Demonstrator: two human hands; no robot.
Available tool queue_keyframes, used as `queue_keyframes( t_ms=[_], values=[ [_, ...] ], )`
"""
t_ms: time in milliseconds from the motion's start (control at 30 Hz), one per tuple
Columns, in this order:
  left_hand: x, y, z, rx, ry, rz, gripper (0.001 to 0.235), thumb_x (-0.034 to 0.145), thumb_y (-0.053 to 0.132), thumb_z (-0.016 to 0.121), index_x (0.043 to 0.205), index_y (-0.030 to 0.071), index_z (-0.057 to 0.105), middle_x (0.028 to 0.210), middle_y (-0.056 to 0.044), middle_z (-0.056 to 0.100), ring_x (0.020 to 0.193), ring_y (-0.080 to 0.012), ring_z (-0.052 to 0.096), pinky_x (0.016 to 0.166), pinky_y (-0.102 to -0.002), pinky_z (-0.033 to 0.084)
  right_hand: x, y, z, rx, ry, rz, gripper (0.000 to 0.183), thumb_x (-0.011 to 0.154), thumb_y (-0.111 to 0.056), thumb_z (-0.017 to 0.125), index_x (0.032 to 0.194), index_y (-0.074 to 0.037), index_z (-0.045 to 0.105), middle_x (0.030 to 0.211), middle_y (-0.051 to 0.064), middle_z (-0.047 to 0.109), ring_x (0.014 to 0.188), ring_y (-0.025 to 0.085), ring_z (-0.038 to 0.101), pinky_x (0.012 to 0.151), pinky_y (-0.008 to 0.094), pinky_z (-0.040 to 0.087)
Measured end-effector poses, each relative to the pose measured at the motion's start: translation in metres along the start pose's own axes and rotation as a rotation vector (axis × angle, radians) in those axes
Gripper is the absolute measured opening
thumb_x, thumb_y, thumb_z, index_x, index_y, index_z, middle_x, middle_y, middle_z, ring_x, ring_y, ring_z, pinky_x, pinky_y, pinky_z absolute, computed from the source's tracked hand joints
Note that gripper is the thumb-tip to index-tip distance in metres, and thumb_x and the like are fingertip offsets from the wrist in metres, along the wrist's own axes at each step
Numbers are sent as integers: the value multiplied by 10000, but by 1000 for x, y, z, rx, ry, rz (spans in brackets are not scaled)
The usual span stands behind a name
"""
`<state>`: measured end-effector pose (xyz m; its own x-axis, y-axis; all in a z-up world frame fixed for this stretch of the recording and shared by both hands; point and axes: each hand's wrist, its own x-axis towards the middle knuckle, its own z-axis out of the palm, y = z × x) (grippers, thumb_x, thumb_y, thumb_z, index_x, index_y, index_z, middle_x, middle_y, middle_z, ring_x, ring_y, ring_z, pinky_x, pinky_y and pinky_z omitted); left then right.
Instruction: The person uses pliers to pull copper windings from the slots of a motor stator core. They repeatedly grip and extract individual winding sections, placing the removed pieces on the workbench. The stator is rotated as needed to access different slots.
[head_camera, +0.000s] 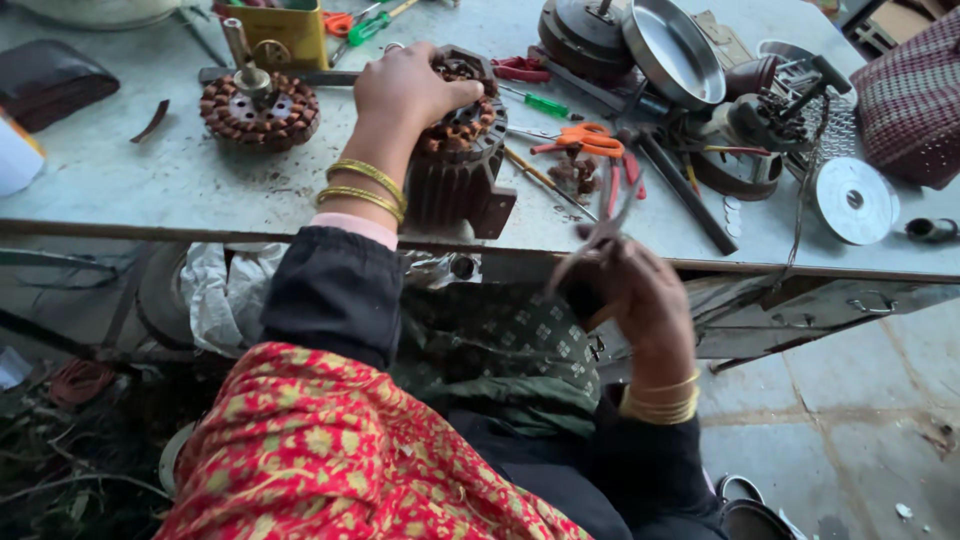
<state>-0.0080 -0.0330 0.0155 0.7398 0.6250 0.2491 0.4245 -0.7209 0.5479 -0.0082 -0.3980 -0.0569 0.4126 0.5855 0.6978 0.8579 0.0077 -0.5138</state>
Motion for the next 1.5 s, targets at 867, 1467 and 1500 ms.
queue_keyframes(
  t_ms=[867,1467,1500],
  values=[
    [-8,-1,9,59,-37,80,999,738,957,491,1454,262,554,1310,-182,639,1247,-362,597,994,-472,500,45,-9,57,1151,-288,903,466,956,-182,503,1381,9,489,1341,129,655,1082,128,707,744,239,594],
    [-11,-1,9,40,-16,91,941,774,881,584,1443,220,557,1319,-187,627,1232,-354,603,984,-459,503,48,-22,52,1092,-252,840,416,1027,-194,509,1380,25,527,1274,129,661,1156,236,645,932,388,551],
    [-11,0,8,38,-20,84,942,769,882,584,1444,226,556,1322,-183,627,1234,-352,603,985,-457,502,50,-22,51,1093,-257,856,406,1028,-193,514,1375,18,529,1248,122,664,1134,235,646,920,391,552]
  ],
)
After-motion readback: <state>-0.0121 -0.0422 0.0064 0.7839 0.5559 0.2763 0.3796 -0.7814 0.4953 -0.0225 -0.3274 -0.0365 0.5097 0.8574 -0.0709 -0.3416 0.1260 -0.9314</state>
